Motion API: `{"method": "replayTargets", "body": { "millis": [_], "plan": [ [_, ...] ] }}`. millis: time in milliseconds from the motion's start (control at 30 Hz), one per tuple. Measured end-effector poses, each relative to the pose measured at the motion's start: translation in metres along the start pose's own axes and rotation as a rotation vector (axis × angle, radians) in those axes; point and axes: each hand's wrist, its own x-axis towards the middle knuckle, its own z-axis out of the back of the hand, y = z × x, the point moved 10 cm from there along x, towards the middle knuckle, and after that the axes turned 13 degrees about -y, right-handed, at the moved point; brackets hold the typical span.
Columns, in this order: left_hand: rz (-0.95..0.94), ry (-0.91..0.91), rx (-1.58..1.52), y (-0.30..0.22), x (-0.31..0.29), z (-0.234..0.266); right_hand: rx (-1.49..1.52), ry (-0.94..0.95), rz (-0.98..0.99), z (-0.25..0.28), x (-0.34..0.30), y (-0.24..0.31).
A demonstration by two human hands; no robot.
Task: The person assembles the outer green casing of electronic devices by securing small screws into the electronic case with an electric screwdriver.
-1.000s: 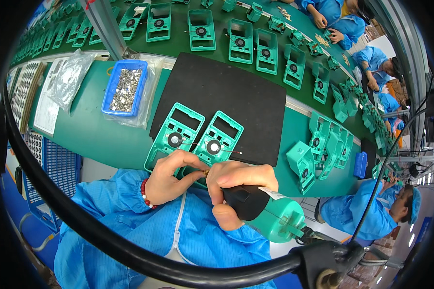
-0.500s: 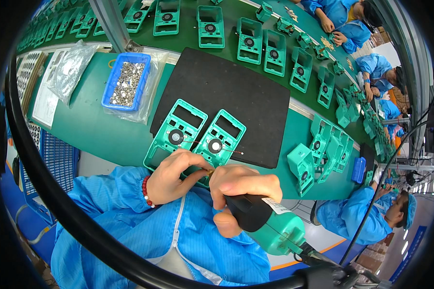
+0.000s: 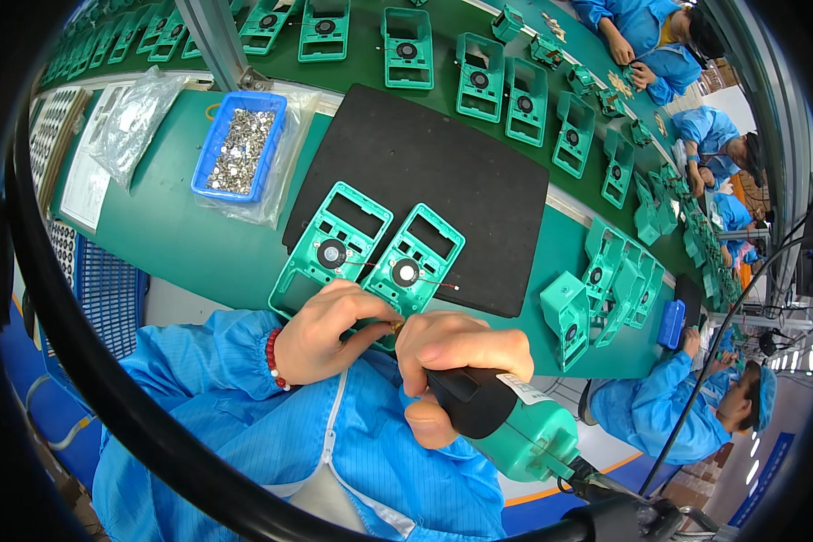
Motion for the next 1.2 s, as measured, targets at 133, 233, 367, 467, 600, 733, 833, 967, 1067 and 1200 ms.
{"method": "replayTargets", "body": {
  "millis": [133,233,367,467,600,733,833,967,1067,1200],
  "plan": [
    [0.025,-0.002,-0.025,0.001,0.002,0.002,0.006,-0.014,0.020,0.000,0.000,0.000],
    [0.093,-0.023,-0.085,0.009,-0.001,0.000,0.009,-0.015,0.027,0.000,0.000,0.000],
    [0.166,-0.034,-0.142,0.015,-0.004,-0.002,0.019,-0.008,0.018,0.001,0.000,0.000],
    [0.065,-0.005,-0.080,0.007,0.000,-0.001,0.011,-0.015,0.009,0.001,0.000,0.000],
    [0.032,0.012,-0.046,0.006,0.001,-0.001,0.009,0.001,-0.004,0.001,0.001,-0.001],
    [0.040,-0.003,-0.071,0.007,0.001,0.000,0.000,-0.011,0.000,0.001,0.001,-0.001],
    [0.049,-0.006,-0.072,0.009,0.000,0.000,0.004,-0.024,0.007,0.000,0.001,-0.003],
    [0.064,0.010,-0.071,0.015,-0.003,-0.001,0.005,-0.038,0.033,0.005,-0.001,-0.007],
    [0.032,-0.002,0.102,0.007,0.008,0.006,-0.247,-0.259,0.157,0.014,0.005,-0.007],
    [-0.184,0.150,0.462,0.003,-0.006,0.013,-0.291,-0.453,0.109,0.043,-0.005,-0.030]
  ]
}}
